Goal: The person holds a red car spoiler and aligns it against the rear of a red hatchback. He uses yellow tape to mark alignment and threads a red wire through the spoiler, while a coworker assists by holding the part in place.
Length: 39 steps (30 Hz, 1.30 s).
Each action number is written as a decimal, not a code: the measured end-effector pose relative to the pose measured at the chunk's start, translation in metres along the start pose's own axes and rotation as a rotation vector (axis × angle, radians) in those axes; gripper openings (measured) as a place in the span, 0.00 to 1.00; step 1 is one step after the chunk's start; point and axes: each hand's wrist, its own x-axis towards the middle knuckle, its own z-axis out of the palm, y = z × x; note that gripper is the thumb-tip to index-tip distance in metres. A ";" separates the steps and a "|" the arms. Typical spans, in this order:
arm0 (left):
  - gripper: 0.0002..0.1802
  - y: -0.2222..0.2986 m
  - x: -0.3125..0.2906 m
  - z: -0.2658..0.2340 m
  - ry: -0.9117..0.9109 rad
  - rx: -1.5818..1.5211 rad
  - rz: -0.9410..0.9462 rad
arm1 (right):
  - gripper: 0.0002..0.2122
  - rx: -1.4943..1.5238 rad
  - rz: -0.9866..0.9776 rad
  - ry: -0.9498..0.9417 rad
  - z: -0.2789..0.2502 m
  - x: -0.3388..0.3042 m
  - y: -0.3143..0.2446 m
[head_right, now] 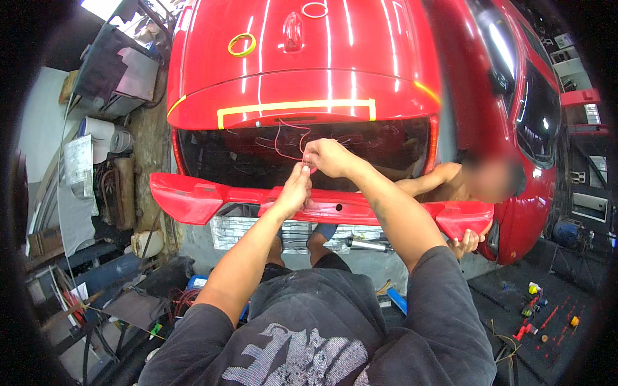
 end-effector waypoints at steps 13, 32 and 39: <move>0.08 0.008 0.028 -0.002 -0.050 -0.153 -0.020 | 0.18 0.008 -0.181 -0.020 -0.031 0.006 0.002; 0.14 0.005 0.007 -0.016 -0.092 -0.261 -0.025 | 0.26 -0.722 -0.400 -0.167 -0.051 -0.022 -0.033; 0.17 0.011 -0.002 -0.022 -0.163 -0.163 -0.060 | 0.15 -0.980 -0.490 -0.124 -0.034 -0.016 -0.037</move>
